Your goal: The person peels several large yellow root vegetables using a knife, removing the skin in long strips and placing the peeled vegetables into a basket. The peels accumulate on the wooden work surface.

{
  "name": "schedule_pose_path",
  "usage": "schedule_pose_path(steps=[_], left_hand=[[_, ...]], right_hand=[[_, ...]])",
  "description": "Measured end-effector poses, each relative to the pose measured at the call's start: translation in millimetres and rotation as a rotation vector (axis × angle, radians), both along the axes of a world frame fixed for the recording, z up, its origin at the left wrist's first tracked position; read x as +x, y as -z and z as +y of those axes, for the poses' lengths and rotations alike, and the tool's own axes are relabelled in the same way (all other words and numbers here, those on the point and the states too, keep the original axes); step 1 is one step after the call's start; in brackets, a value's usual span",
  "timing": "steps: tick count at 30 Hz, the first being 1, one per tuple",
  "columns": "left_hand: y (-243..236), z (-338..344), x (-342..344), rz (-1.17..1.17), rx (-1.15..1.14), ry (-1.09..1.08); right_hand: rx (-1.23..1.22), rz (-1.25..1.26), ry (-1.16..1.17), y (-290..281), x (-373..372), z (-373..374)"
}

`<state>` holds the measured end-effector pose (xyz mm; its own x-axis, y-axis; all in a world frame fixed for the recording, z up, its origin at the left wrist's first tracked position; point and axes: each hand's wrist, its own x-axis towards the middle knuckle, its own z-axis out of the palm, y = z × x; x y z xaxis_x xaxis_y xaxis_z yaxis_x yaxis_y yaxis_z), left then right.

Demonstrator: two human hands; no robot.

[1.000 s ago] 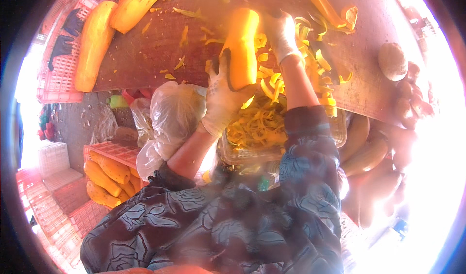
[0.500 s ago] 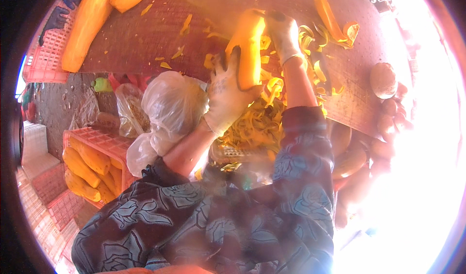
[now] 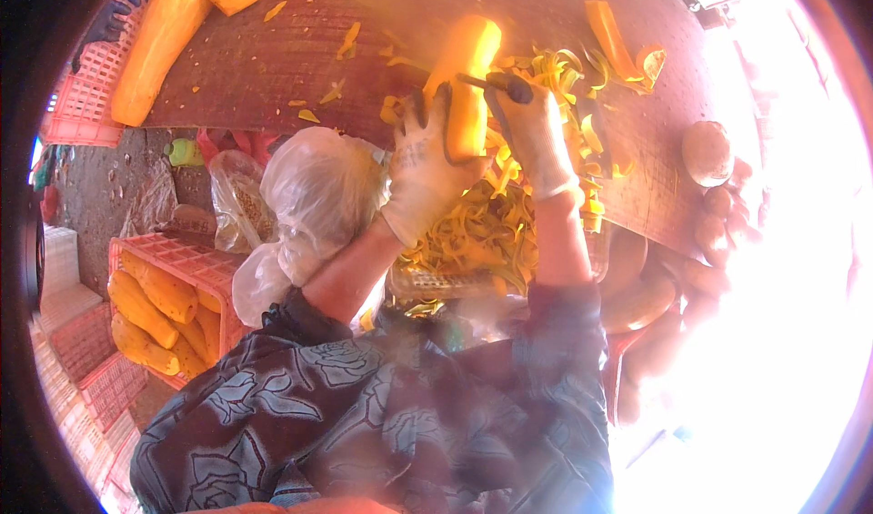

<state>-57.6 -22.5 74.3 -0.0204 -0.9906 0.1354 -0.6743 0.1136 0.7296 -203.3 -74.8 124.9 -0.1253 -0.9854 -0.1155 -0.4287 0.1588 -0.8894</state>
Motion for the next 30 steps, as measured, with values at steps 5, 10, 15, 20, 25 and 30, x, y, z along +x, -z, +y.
schedule_pose_path(steps=[5,10,15,20,25,30], left_hand=[[0,-2,-1,0.082,0.032,0.029],[0,-6,-2,0.072,0.016,0.042],[0,-7,-4,0.069,0.025,0.025],[1,-7,-4,0.098,0.029,0.044],[4,-5,-7,0.130,0.019,-0.001],[10,-3,-11,0.142,-0.009,-0.038]], right_hand=[[0.006,-0.095,0.079,-11,-12,-20],[-0.154,0.192,0.135,1,-4,-84],[-0.156,0.383,0.107,10,8,-95],[-0.187,0.284,0.042,11,-1,-79],[0.074,0.234,0.077,2,-9,-47],[0.135,0.010,-0.013,-22,-19,9]])
